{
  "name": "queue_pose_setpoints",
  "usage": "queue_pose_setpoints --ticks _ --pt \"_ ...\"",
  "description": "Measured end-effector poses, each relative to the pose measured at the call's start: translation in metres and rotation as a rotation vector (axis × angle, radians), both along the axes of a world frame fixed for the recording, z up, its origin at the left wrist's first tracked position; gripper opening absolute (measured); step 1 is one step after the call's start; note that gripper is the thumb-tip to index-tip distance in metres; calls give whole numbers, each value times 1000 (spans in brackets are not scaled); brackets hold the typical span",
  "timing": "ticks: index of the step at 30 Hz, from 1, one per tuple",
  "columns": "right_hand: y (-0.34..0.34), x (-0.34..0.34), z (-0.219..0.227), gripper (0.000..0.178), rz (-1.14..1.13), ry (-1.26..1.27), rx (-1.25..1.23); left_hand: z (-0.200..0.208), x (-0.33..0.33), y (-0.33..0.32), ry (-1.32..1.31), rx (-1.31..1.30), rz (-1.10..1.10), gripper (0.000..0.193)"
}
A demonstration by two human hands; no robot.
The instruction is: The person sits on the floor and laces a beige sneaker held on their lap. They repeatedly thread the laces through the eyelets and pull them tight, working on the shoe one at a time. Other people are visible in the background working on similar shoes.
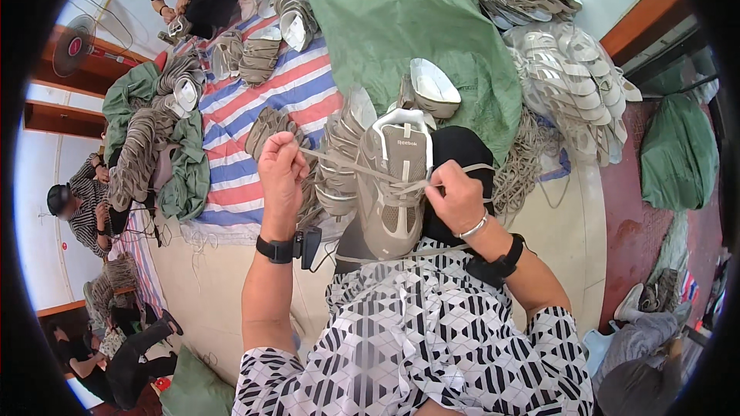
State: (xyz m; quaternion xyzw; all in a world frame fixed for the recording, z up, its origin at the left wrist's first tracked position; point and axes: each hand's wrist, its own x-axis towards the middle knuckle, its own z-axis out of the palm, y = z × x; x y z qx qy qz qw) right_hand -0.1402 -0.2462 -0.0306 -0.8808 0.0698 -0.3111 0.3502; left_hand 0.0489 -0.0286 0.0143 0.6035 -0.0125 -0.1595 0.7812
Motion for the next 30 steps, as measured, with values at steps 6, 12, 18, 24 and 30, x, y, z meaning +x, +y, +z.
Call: queue_pose_setpoints --ticks 6,12,18,24,30 --pt "-6 -11 -12 20 215 73 -355 9 35 45 -130 -196 249 20" --pt "-15 -14 6 19 98 90 196 -22 39 66 75 -53 221 18" --pt "-33 -17 -7 21 306 267 -26 -21 41 58 -29 54 182 18" --pt "-120 -80 -46 24 -134 652 1258 -89 47 104 -286 801 25 17" --pt "-146 -134 -114 23 -377 851 689 -77 -23 30 -413 680 -173 19"
